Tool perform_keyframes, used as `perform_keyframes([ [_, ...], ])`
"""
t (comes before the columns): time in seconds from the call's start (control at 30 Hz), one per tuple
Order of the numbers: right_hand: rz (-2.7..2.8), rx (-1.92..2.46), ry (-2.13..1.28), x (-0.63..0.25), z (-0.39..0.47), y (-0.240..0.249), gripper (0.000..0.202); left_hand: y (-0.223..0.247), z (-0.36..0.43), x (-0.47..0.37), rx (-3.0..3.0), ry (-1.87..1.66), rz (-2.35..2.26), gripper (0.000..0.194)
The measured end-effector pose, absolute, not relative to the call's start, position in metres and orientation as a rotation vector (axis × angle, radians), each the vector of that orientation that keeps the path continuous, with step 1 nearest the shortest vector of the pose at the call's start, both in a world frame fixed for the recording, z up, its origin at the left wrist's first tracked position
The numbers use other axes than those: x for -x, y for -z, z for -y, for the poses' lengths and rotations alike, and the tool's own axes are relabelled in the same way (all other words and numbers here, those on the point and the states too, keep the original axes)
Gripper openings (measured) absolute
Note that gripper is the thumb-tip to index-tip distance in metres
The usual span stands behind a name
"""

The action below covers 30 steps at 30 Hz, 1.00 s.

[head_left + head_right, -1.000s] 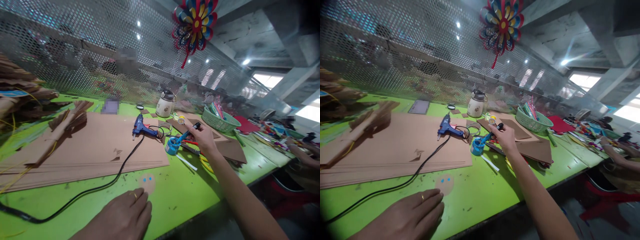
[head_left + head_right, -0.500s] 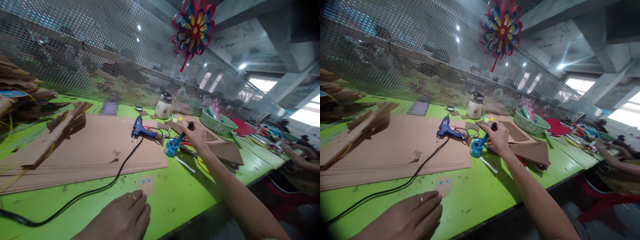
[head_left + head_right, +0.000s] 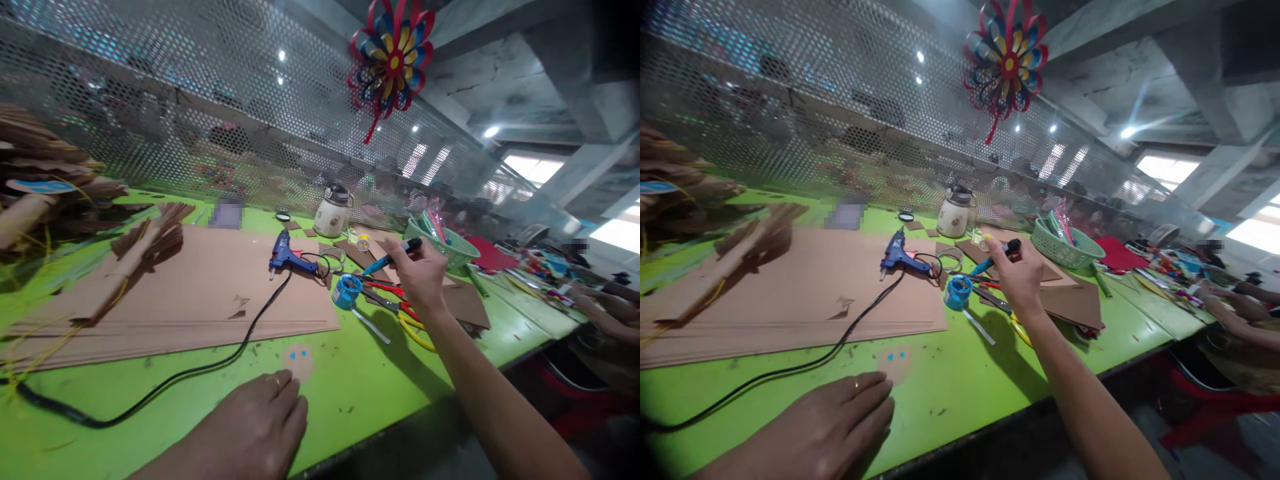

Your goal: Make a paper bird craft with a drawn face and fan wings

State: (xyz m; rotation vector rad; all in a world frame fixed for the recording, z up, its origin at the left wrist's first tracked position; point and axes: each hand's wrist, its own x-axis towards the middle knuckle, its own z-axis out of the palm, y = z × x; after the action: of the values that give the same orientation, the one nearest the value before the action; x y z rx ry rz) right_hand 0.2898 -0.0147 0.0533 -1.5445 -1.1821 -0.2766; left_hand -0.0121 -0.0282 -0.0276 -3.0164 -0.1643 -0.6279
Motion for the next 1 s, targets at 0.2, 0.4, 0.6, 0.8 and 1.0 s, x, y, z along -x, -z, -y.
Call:
perform_keyframes([
  [0.2, 1.2, 1.392, 0.078, -0.278, 0.035, -0.045, 0.03, 0.009, 0.035, 0.015, 3.103, 0.377, 0.173, 0.021],
  [0.4, 1.382, 1.671, -0.106, -0.298, 0.013, -0.031, 0.037, 0.013, 0.034, 0.013, 3.059, 0.539, 0.192, 0.02],
  [0.6, 1.528, 1.762, -0.163, -0.299, 0.0, -0.019, 0.033, 0.028, 0.031, 0.011, 2.962, 0.774, 0.199, 0.023],
  [0.8, 1.543, 1.75, -0.097, -0.297, 0.007, -0.02, 0.032, 0.04, 0.027, 0.01, 2.894, 0.904, 0.136, 0.029],
  [1.0, 1.48, 1.742, -0.157, -0.299, 0.01, -0.022, 0.035, 0.036, 0.029, 0.008, 2.893, 0.9, 0.199, 0.028],
])
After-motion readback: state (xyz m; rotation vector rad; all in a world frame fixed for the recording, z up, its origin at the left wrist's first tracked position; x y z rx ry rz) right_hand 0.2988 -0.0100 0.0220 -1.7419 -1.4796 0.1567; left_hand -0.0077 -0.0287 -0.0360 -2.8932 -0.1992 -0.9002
